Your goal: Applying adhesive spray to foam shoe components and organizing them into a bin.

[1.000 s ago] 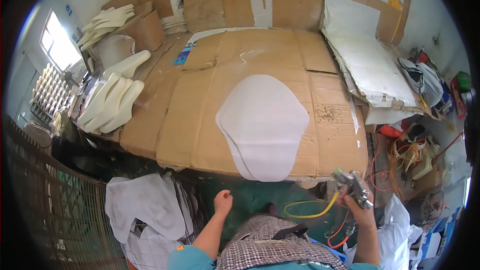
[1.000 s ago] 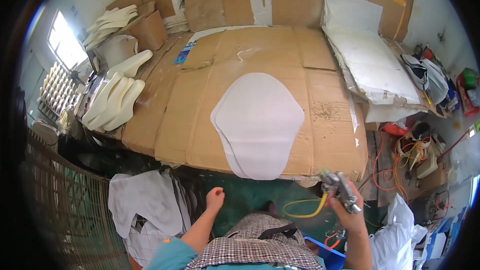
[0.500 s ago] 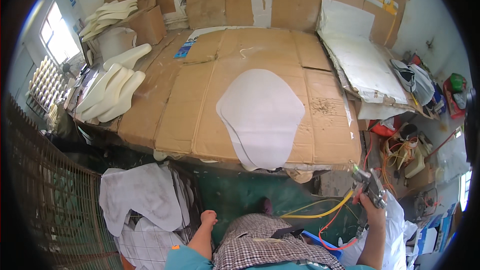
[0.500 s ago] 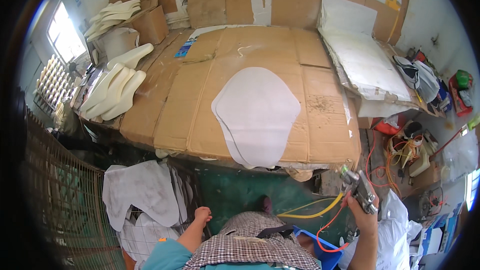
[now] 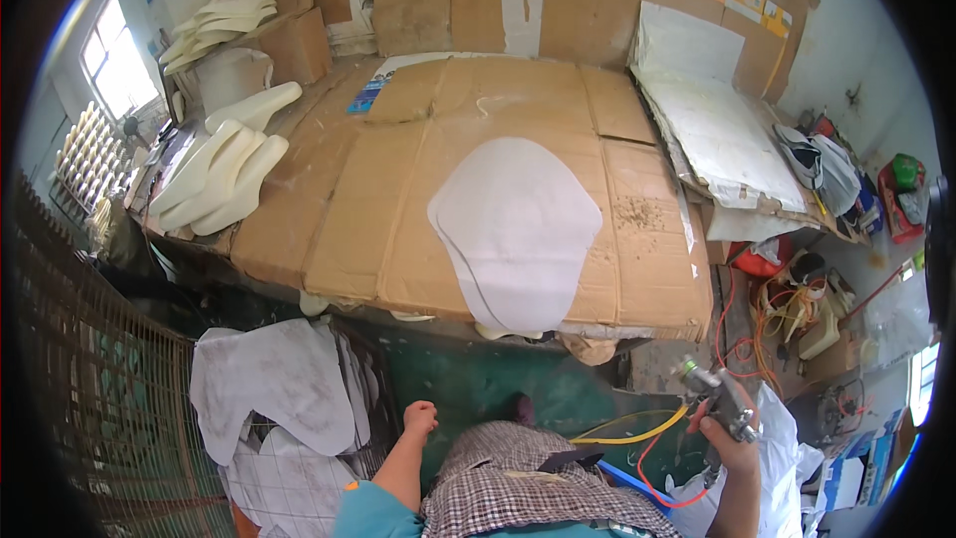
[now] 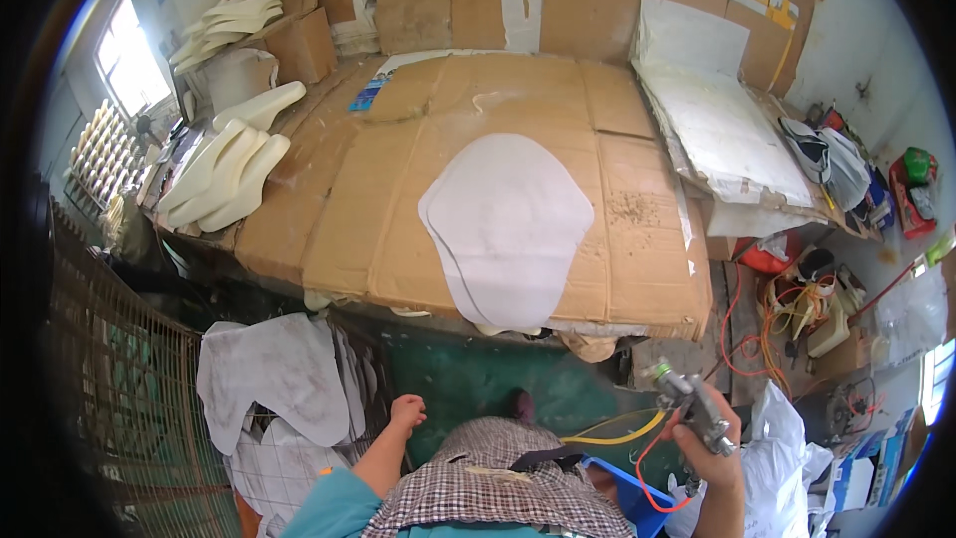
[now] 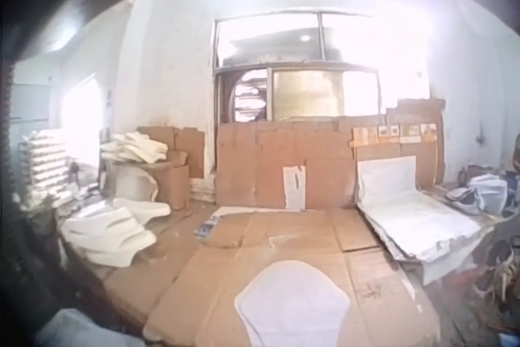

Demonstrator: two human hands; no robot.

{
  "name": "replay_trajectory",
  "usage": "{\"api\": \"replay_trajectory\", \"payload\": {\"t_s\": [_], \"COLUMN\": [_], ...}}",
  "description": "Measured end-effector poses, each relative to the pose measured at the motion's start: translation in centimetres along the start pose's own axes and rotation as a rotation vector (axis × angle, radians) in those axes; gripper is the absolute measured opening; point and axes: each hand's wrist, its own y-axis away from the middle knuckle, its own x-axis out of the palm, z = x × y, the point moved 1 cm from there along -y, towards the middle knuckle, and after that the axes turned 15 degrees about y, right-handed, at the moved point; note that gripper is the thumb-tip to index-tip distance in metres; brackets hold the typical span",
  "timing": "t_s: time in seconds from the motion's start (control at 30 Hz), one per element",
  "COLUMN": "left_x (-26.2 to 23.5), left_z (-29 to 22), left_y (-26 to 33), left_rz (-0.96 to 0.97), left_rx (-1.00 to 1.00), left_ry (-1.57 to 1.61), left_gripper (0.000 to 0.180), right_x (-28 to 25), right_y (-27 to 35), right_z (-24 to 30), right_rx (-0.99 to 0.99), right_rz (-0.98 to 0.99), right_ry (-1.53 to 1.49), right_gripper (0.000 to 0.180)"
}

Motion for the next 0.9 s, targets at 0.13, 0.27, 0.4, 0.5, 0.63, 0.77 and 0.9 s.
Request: {"api": "replay_trajectory", "payload": {"t_s": [0.13, 0.27, 0.4, 0.5, 0.63, 0.77, 0.9], "left_x": [0.4, 4.0, 12.2, 15.5, 18.5, 20.0, 21.1], "left_z": [-0.5, -3.5, -11.5, -13.7, -16.5, -17.5, -18.1], "left_y": [-1.6, -4.5, -1.2, -1.6, -1.3, -0.8, -1.3], "left_rz": [0.014, 0.077, 0.112, 0.088, 0.027, -0.15, -0.202], "left_rx": [0.156, 0.479, 0.671, 0.666, 0.713, 0.781, 0.762], "left_ry": [-0.052, -0.207, -0.29, -0.274, -0.516, -0.641, -0.636], "left_gripper": [0.015, 0.018, 0.02, 0.022, 0.028, 0.025, 0.023], "right_x": [-1.8, -0.6, 1.4, 1.7, -0.8, -2.1, -2.0], "right_y": [0.6, -0.1, -2.6, -4.9, -5.7, -5.3, -6.1], "right_z": [0.6, 0.4, 0.3, 0.1, -1.6, -0.9, -1.5], "right_rx": [0.058, 0.043, 0.019, 0.004, 0.063, 0.058, 0.019], "right_rz": [-0.079, 0.129, 0.123, -0.053, -0.199, -0.087, 0.037], "right_ry": [0.096, 0.008, -0.089, -0.1, -0.073, -0.054, -0.117], "right_gripper": [0.053, 0.051, 0.049, 0.041, 0.041, 0.045, 0.049]}}
